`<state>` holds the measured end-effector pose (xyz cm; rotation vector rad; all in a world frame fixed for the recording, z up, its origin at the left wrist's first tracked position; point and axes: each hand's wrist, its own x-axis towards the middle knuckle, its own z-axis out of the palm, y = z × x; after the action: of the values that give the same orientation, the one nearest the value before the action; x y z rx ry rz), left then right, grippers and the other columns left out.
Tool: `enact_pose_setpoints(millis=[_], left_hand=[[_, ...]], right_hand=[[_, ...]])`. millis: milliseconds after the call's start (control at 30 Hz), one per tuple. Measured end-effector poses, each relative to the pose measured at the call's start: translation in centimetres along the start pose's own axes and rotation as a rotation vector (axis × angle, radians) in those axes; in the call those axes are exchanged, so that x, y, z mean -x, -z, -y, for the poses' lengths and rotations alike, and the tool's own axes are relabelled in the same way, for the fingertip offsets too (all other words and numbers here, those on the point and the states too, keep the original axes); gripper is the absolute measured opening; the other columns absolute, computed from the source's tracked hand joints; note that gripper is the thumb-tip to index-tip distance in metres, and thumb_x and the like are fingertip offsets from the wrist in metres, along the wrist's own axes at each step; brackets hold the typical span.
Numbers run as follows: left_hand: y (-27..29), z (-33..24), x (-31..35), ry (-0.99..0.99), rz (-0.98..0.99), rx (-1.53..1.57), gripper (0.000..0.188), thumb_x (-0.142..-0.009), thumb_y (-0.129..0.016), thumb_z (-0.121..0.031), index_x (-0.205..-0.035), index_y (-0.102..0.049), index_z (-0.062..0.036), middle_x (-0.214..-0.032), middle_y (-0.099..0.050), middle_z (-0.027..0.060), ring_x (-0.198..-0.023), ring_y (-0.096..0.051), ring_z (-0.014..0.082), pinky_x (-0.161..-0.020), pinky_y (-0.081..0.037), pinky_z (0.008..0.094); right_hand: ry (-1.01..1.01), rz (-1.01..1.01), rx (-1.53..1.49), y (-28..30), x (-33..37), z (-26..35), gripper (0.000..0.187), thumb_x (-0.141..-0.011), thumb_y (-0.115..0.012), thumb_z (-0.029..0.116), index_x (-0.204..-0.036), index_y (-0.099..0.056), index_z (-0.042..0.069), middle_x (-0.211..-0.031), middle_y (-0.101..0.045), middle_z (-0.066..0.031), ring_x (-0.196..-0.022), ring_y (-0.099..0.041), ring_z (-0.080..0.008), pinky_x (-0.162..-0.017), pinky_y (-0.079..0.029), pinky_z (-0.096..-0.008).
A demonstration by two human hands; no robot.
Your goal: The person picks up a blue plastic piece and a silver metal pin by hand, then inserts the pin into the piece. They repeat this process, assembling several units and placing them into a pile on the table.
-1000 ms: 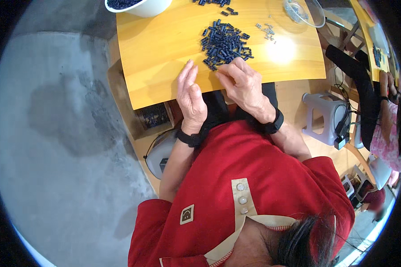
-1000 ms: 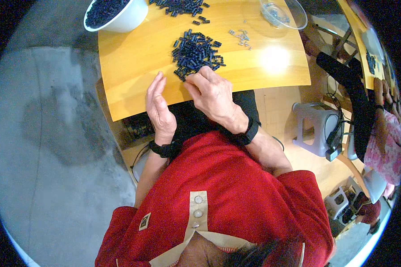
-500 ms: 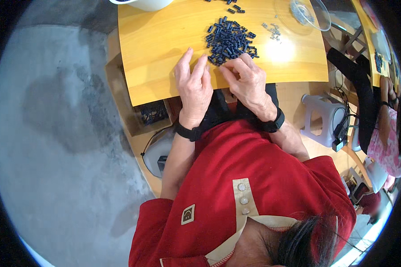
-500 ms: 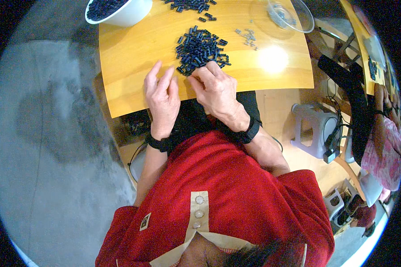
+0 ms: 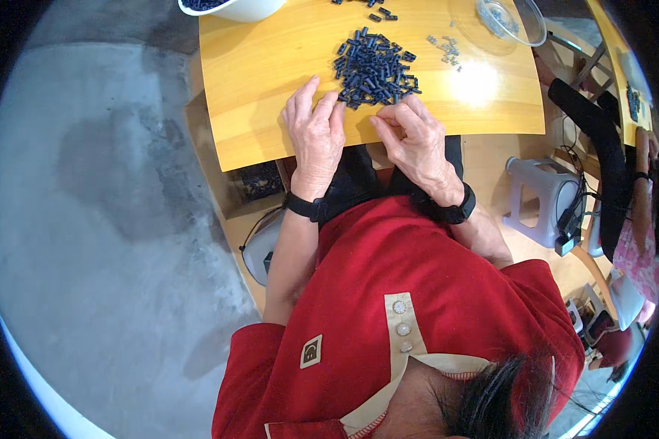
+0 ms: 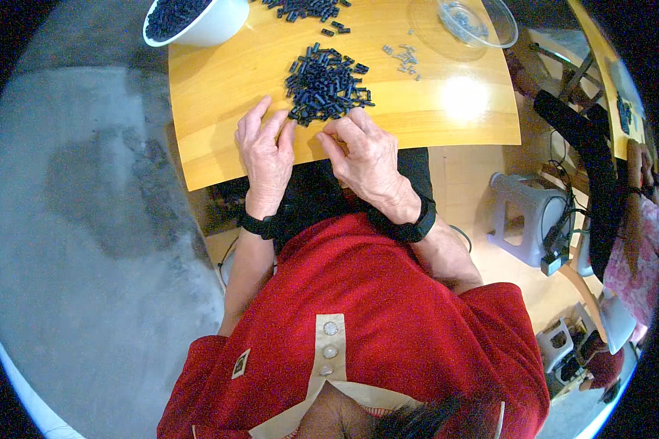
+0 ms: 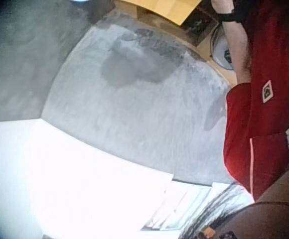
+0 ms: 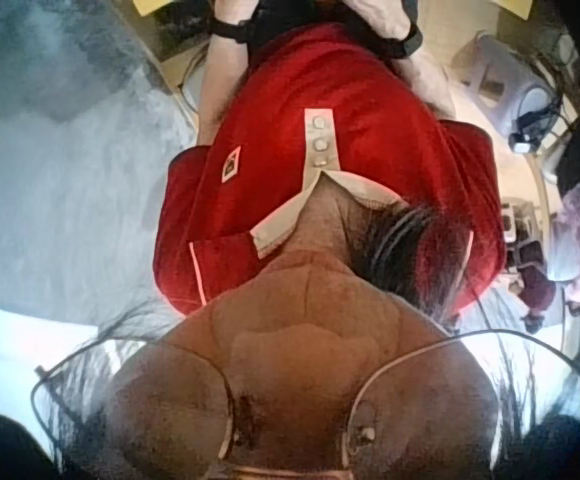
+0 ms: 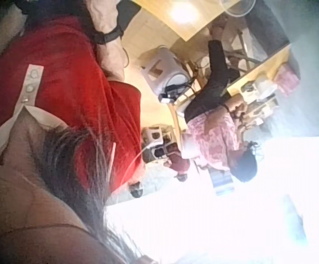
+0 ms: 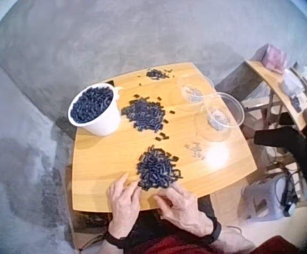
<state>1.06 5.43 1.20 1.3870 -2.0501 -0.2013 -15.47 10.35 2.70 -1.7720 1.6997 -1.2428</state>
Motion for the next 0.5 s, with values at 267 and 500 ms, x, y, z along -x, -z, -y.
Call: enact_pose_setpoints(millis=[267,500], left_hand=[[0.3,0.4,0.0,-0.021,0.000,0.039,0.014,-0.076,-0.076,-0.005,-0.087,-0.069,-0.0038,-0.123,-0.061,0.0153,-0.110,-0.057,0.0324,-0.096,-0.043,0.0414],[0.1,1.1,0.5,0.033,-0.023,0.098,0.011,-0.078,-0.074,-0.005,-0.086,-0.067,-0.0034,-0.123,-0.062,0.0151,-0.112,-0.057,0.0313,-0.098,-0.043,0.0412]], right_hand=[[-0.007,-0.028,-0.046,0.4,0.5,-0.7,0.009,-0.079,-0.074,0.010,-0.083,-0.066,0.007,-0.075,-0.056,-0.0082,-0.062,-0.060,-0.0253,-0.055,-0.049,-0.0359],[0.270,-0.038,0.035,1.1,0.2,-0.9,0.021,-0.077,-0.078,0.023,-0.082,-0.064,0.009,-0.075,-0.055,-0.0070,-0.065,-0.059,-0.0247,-0.055,-0.048,-0.0355]])
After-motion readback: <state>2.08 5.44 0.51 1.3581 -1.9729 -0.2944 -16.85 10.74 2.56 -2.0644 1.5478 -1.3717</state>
